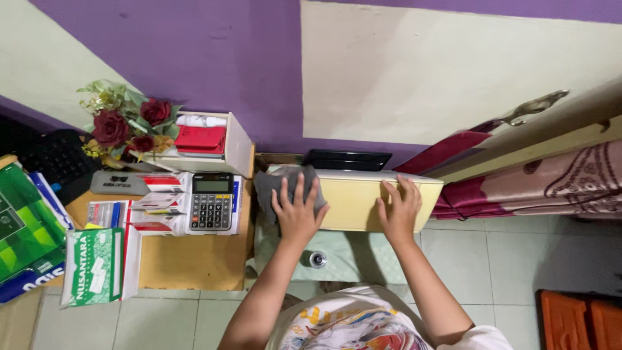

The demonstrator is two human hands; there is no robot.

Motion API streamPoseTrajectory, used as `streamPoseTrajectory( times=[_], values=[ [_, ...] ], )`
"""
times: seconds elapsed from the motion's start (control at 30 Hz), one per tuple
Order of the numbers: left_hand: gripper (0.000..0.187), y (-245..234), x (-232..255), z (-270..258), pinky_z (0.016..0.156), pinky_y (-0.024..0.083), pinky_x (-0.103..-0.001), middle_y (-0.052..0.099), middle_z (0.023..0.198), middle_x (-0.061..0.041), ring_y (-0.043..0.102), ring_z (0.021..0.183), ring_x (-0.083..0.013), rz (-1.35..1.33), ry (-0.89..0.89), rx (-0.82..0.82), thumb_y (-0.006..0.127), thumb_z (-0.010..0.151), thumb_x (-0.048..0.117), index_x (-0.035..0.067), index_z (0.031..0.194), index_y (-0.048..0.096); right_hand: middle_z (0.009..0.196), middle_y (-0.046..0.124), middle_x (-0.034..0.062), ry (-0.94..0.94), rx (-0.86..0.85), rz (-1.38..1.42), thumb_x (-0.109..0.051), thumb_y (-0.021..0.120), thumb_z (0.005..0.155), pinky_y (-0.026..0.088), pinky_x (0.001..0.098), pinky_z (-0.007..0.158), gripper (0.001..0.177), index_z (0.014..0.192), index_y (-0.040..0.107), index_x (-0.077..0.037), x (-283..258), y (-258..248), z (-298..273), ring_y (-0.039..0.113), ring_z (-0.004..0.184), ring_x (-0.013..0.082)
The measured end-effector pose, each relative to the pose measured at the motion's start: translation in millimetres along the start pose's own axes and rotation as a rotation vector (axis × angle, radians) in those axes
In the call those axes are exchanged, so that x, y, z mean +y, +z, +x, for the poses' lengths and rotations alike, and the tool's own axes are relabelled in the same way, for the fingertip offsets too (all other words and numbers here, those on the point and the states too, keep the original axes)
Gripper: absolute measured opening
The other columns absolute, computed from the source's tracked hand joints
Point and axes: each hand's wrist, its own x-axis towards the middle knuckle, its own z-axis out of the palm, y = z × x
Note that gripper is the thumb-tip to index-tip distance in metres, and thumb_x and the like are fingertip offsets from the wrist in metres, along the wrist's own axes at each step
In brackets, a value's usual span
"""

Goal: The person cleans a beige printer using a dark cloth. They wipe the exterior surfaces, open the front cover to clean the internal components, and then flip the printer over to clean the bottom before returning it to its original position.

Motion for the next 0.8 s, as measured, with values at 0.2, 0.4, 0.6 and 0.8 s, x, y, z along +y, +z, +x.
streamPoseTrajectory(
  times=[0.2, 0.4, 0.6, 0.8],
  values=[
    [0.068, 39.0, -11.9, -77.8, 0.11, 0.03, -0.067, 0.03, 0.164, -0.002, 0.036, 0.143, -0.0386, 0.084, 0.118, -0.082, 0.073, 0.087, 0.053, 0.035, 0.149, 0.052, 0.135, 0.048, 0.018, -0.1, -0.075, 0.076, -0.04, 0.094, 0.06, 0.029, 0.0583, 0.117, 0.089, 0.132, 0.056, -0.002, -1.2, -4.0, -0.4, 0.04, 0.135, 0.0411],
    [0.059, 36.8, -44.0, -114.9, 0.097, 0.04, -0.062, 0.046, 0.148, -0.002, 0.047, 0.122, -0.036, 0.103, 0.034, -0.027, 0.075, 0.086, 0.023, 0.04, 0.14, 0.058, 0.121, 0.057, 0.0101, -0.042, -0.134, -0.125, -0.047, 0.097, 0.04, 0.034, 0.0518, 0.104, 0.097, 0.121, 0.061, -0.008, -23.6, -22.8, 26.6, 0.051, 0.117, 0.0327],
    [0.052, -21.8, -47.8, -76.4, 0.108, 0.045, -0.054, 0.053, 0.139, -0.019, 0.051, 0.128, -0.0424, -0.215, -0.317, 0.049, 0.074, 0.087, 0.011, 0.019, 0.137, 0.062, 0.102, 0.057, 0.0081, -0.063, -0.271, -0.099, -0.047, 0.095, 0.034, 0.037, 0.0472, 0.088, 0.084, 0.101, 0.061, -0.009, -34.1, -47.3, 41.0, 0.055, 0.101, 0.0298],
    [0.047, -78.9, -43.6, -28.8, 0.112, 0.045, -0.041, 0.057, 0.135, -0.018, 0.057, 0.129, -0.0308, -0.694, -0.526, 0.178, 0.072, 0.096, 0.017, 0.007, 0.139, 0.057, 0.091, 0.057, 0.0059, -0.179, -0.126, -0.029, -0.036, 0.091, 0.063, 0.037, 0.0441, 0.081, 0.045, 0.09, 0.063, -0.014, -43.5, -83.7, 3.6, 0.056, 0.091, 0.0287]
  ],
)
